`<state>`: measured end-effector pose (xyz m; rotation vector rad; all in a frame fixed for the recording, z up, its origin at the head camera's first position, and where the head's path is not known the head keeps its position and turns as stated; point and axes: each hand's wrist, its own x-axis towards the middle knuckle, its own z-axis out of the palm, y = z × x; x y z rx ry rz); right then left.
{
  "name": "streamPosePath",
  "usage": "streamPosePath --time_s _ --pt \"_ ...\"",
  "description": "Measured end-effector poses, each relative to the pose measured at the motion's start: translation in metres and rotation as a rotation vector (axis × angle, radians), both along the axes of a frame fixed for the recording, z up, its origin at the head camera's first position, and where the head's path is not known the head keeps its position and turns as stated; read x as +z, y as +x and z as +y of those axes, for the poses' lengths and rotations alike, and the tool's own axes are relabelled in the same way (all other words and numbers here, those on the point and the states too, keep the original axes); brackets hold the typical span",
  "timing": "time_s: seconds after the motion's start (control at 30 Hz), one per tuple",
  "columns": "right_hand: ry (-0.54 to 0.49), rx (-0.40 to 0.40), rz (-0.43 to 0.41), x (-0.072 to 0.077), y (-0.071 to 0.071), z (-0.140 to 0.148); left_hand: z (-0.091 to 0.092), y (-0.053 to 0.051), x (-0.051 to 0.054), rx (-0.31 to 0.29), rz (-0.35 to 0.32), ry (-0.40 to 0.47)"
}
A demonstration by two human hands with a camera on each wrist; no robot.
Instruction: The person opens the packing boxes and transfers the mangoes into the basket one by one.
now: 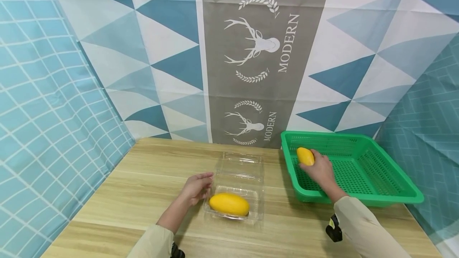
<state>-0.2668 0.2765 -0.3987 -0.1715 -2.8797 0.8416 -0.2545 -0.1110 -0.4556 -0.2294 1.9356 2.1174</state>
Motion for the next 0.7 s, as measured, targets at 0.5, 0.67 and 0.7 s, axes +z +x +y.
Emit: streamPosePath --time_s 0.5,0.67,0.7 --pt "0.018 -0.015 -0.028 -0.0002 -0.007 0.0048 -0.0016 0.0003 -0.0008 -0.02 0.019 0.005" --pt "0.007 -0.013 -0.049 0.001 -0.0073 0.0042 0.0 0.0 0.0006 -0.009 -0.006 0.002" --pt "0.009 -0.013 -0.052 0.0008 -0.0075 0.0043 0.0003 0.0002 0.0009 -0.009 -0.006 0.003"
